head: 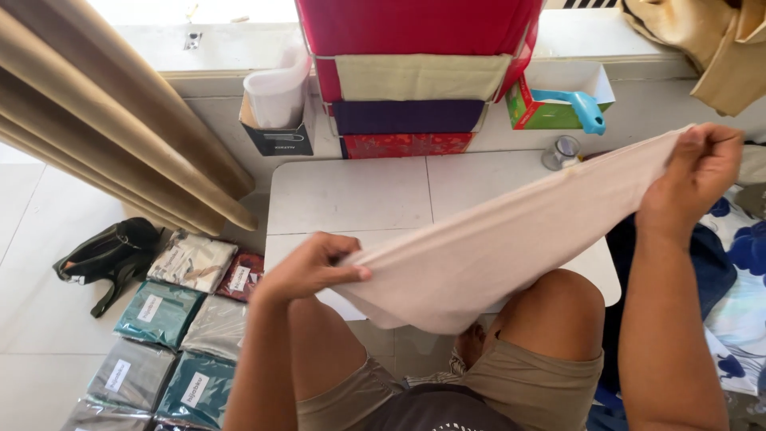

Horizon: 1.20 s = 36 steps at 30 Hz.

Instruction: Cleaning a piece of fabric with a lint roller and folding it neatly on a table.

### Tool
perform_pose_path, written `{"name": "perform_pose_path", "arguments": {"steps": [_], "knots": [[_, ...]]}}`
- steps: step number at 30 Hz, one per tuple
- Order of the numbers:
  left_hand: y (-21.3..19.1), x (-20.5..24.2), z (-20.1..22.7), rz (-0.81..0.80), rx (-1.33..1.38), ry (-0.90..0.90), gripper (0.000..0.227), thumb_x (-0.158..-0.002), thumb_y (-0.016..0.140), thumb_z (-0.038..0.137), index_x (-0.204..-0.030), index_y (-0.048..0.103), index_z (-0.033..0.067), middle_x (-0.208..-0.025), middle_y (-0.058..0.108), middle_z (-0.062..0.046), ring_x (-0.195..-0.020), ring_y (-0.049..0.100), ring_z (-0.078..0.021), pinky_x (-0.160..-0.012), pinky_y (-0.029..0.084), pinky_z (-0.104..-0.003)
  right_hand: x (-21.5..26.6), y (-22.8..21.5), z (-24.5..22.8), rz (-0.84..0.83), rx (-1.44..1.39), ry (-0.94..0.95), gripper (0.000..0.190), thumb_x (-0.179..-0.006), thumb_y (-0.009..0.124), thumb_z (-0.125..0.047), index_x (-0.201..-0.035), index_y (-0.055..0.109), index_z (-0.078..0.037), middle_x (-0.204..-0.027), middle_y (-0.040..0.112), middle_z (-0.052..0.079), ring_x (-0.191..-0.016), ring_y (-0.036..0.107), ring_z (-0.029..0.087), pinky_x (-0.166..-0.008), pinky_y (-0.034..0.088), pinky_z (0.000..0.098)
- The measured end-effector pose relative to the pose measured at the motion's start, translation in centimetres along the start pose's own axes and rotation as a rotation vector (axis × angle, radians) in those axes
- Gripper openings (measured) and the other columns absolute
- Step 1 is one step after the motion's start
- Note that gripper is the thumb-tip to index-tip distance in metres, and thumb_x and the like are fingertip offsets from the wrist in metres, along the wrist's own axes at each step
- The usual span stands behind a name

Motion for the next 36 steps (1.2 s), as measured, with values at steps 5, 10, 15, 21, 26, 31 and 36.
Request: {"name": "perform_pose_path", "arguments": {"steps": [5, 10, 15, 21, 26, 31, 36], "knots": [[-5.3, 1.3, 3.1, 0.237, -0.006, -0.134, 0.022, -0.080, 0.085, 0.014, -0.072, 0.074, -0.0022, -0.056, 0.062, -0.004, -0.043, 0.044, -0.0091, -0.040, 0.033, -0.023, -2.5, -4.8, 4.5, 0.079, -0.004, -0.078, 0.032, -0.126, 0.057, -0.031, -0.122, 0.043, -0.002, -0.107, 0.045, 0.006, -0.091, 0.039, 0.011, -0.090, 0.039, 0.0256], [-7.3, 1.4, 5.1, 0.486, -0.353, -0.099, 0.028, -0.076, 0.090, 0.020, -0.070, 0.071, 0.0005, -0.052, 0.055, -0.001, -0.043, 0.039, -0.0102, -0.043, 0.034, -0.025, -3.8, -10.3, 11.2, 0.226, 0.237, -0.043, 0.046, -0.134, 0.054, -0.033, -0.108, 0.055, 0.004, -0.096, 0.053, 0.004, -0.083, 0.044, 0.012, -0.080, 0.046, 0.0282], [-6.9, 0.8, 4.4, 0.821, -0.685, 0.219, 0.037, -0.076, 0.094, 0.019, -0.077, 0.063, -0.0012, -0.062, 0.061, -0.006, -0.048, 0.045, -0.0163, -0.049, 0.040, -0.030, -4.5, -12.1, 14.8, 0.308, 0.244, 0.037, 0.046, -0.129, 0.056, -0.035, -0.104, 0.060, 0.003, -0.101, 0.066, 0.007, -0.088, 0.058, 0.014, -0.083, 0.057, 0.0286], [-6.4, 0.9, -2.0, 0.481, -0.188, -0.098, 0.016, -0.080, 0.085, 0.011, -0.088, 0.075, 0.0018, -0.069, 0.066, -0.002, -0.059, 0.050, -0.0104, -0.055, 0.044, -0.024, -2.1, -10.7, 13.4, 0.200, 0.307, 0.032, 0.049, -0.137, 0.052, -0.037, -0.107, 0.051, 0.002, -0.092, 0.043, 0.001, -0.082, 0.036, 0.011, -0.076, 0.039, 0.0290], [-3.1, 0.1, -2.9, 0.419, -0.227, -0.284, 0.023, -0.083, 0.082, 0.028, -0.093, 0.080, 0.0082, -0.064, 0.063, -0.002, -0.055, 0.049, -0.0121, -0.053, 0.043, -0.027, 2.5, -11.5, 19.0, -0.049, 0.658, -0.059, 0.016, -0.120, 0.079, 0.010, -0.108, 0.068, 0.012, -0.104, 0.075, 0.020, -0.082, 0.064, 0.022, -0.077, 0.055, 0.0315], [0.9, -2.8, -2.1, 0.360, -0.171, -0.061, 0.020, -0.084, 0.080, 0.021, -0.096, 0.079, 0.0048, -0.071, 0.071, -0.003, -0.059, 0.056, -0.0132, -0.059, 0.050, -0.027, 4.2, 0.2, 6.4, -0.361, 1.132, 0.152, 0.068, -0.089, 0.082, -0.047, -0.129, 0.071, 0.006, -0.119, 0.067, 0.027, -0.100, 0.061, 0.041, -0.086, 0.042, 0.0503], [4.2, -5.6, -1.5, 0.220, -0.180, -0.034, 0.018, -0.086, 0.080, 0.017, -0.102, 0.080, 0.0089, -0.096, 0.080, -0.016, -0.097, 0.075, -0.0382, -0.089, 0.058, -0.047, 10.3, 13.7, -5.8, -0.810, 0.126, 0.057, 0.086, -0.071, 0.086, -0.050, -0.137, 0.059, -0.003, -0.136, 0.062, 0.024, -0.133, 0.052, 0.047, -0.117, 0.031, 0.0562]]}}
Point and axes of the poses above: each hand's wrist, its own x-axis away from the middle knuckle, its own y-axis out of the palm, z = x × y, the point moved 1 cm from there along -x, towards the middle knuckle
